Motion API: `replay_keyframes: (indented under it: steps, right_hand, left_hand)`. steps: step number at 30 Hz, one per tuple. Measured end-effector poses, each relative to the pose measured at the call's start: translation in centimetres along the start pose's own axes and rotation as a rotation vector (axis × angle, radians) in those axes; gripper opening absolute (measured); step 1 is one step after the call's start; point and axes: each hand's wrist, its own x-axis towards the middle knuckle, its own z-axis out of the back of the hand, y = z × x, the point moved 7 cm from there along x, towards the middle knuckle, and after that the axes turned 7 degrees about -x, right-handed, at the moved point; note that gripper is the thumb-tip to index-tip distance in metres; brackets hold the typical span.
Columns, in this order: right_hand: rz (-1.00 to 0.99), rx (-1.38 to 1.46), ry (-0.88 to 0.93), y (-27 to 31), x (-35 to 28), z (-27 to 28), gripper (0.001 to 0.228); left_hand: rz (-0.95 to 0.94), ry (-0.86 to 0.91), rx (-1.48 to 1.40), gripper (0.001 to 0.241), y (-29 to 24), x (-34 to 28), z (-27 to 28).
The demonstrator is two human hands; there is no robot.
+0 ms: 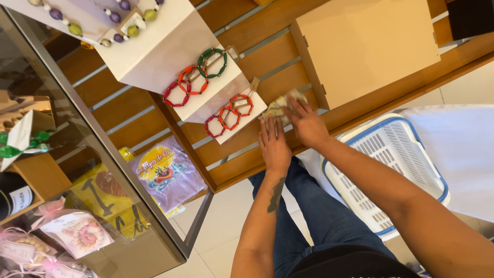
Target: Cleaning and wiping jewelry, display surfaces, a box, and a shopping bag with a cloth.
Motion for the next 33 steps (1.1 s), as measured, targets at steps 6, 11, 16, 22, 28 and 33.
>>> replay_keyframes:
  steps: [6,11,16,22,28,33]
  right_hand:
    - [-0.035,0.069,0.375,1.6,-1.7,-5.8,0.063]
    - [0.069,-0.002,0.270,6.8,-2.7,-5.4,0.061]
    - [0.143,-0.003,0.302,13.2,-3.3,-6.9,0.079]
    - [0.152,0.096,0.324,21.4,-2.6,-9.7,0.064]
    - [0.192,0.280,0.392,27.4,0.9,-11.7,0.059]
    - [0.187,0.251,0.344,27.5,2.2,-9.8,0.058]
  left_hand:
    - [0.080,0.507,0.093,0.067,2.9,-1.3,-2.6]
    - [0.131,0.454,0.114,0.062,5.7,-4.0,-1.1]
    - [0.213,0.231,0.067,0.055,10.8,-8.2,0.4]
    - [0.283,-0.090,0.139,0.054,17.9,-10.9,2.5]
    - [0.343,-0.138,0.061,0.070,20.5,-10.9,6.6]
    - [0.418,-0.002,0.125,0.083,20.1,-9.8,7.4]
